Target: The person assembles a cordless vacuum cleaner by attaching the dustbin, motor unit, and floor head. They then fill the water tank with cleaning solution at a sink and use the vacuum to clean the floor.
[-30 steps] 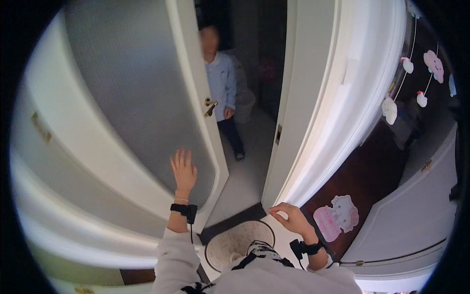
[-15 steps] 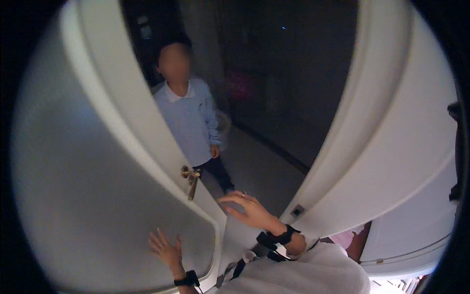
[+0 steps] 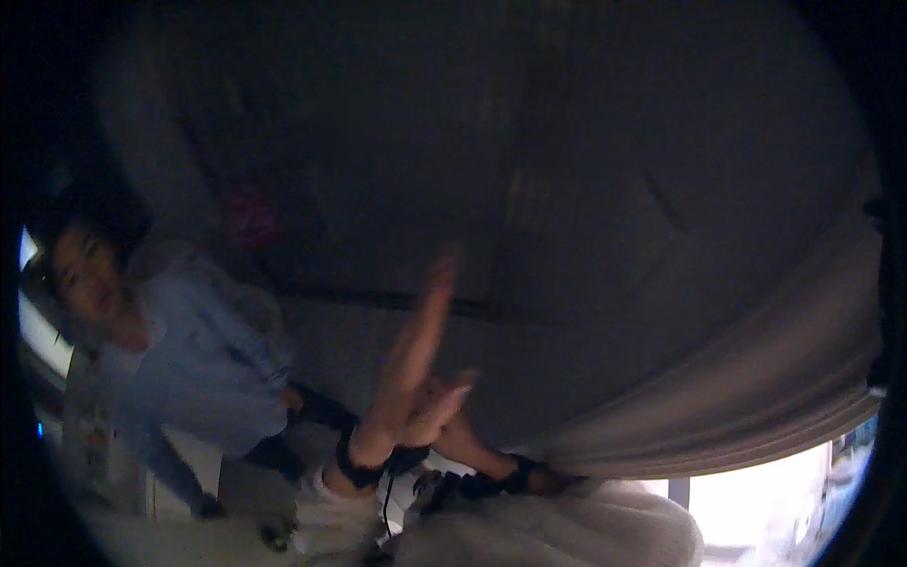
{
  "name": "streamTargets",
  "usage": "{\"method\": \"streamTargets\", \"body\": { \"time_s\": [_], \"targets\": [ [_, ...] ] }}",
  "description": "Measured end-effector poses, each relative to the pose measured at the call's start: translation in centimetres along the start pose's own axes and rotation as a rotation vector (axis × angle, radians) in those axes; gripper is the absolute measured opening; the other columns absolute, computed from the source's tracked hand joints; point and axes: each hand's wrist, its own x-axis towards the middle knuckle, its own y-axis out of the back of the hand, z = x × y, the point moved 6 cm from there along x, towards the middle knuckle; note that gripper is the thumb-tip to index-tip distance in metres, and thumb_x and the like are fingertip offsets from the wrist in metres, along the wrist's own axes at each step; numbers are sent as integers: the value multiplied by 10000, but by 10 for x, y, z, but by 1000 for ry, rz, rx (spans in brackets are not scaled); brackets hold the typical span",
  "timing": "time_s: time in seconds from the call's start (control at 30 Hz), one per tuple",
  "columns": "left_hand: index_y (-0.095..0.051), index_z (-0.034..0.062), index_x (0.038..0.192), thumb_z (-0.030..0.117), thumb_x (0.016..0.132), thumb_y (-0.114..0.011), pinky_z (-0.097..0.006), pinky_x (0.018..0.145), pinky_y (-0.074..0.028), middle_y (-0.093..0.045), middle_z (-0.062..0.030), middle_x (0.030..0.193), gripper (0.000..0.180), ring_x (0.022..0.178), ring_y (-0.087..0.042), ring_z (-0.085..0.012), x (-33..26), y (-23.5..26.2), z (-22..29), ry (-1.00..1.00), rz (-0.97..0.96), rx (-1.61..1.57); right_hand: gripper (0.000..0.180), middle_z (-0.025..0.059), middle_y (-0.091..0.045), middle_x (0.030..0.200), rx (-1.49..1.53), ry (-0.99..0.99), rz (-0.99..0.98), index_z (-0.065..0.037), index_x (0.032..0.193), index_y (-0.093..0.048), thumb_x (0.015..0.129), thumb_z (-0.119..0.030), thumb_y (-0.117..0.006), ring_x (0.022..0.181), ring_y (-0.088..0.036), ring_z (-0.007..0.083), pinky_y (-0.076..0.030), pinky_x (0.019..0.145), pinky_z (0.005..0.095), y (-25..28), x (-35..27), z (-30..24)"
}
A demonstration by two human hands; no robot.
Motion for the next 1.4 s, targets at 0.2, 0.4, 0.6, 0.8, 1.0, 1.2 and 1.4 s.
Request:
{"method": "streamTargets", "body": {
  "time_s": [0.2,0.4,0.6,0.8,1.0,1.2,1.4],
  "targets": [
    [-315,114,1412,281,851,-639,-683,1107,44,-59,-245,1607,669,1470,77,-465,106,-119,7,-494,-92,-289,449,180,-546,1310,-186,-458,-106,-27,1327,-495,891,-94,-577,1210,-521,321,-383,1054,421,52,-34,58],
    [-415,215,1259,448,875,-598,-754,1042,97,-29,-245,1608,484,1456,109,-495,81,-199,30,-665,-176,-98,424,169,-583,1253,-305,-225,328,-10,1285,-525,891,-148,-598,1153,-549,309,-412,1012,424,100,-89,73],
    [-333,261,1366,501,871,-566,-737,1052,120,3,-239,1608,597,1463,107,-473,24,-235,78,-672,-220,-119,422,177,-572,1265,-231,-409,349,8,1294,-511,904,-129,-593,1161,-542,295,-412,1010,413,99,-170,77],
    [-250,307,1473,553,868,-534,-720,1062,143,36,-234,1608,712,1469,105,-451,-54,-231,171,-594,-205,-280,419,184,-561,1276,-147,-602,281,27,1302,-496,917,-110,-588,1168,-535,281,-412,1008,401,92,-280,73],
    [-218,334,1538,511,880,-525,-710,1063,163,57,-233,1608,747,1475,104,-433,-115,-93,133,-315,91,-152,417,191,-549,1288,-91,-662,292,45,1311,-482,930,-91,-583,1176,-528,267,-413,1007,389,66,-302,73],
    [-281,230,1490,304,862,-649,-734,1042,127,11,-272,1595,732,1473,84,-457,-148,168,-35,10,396,362,240,120,-627,1062,-151,-425,-89,59,1150,-584,941,-58,-589,963,-591,174,-475,830,313,-89,-27,104],
    [-239,54,1461,234,850,-691,-567,1164,-98,-161,-255,1548,781,1453,-140,-425,-242,424,-111,480,622,673,194,125,-637,1041,-160,-65,-509,-16,1092,-636,899,-22,-617,927,-632,239,-514,790,307,-347,161,22]
  ]
}}
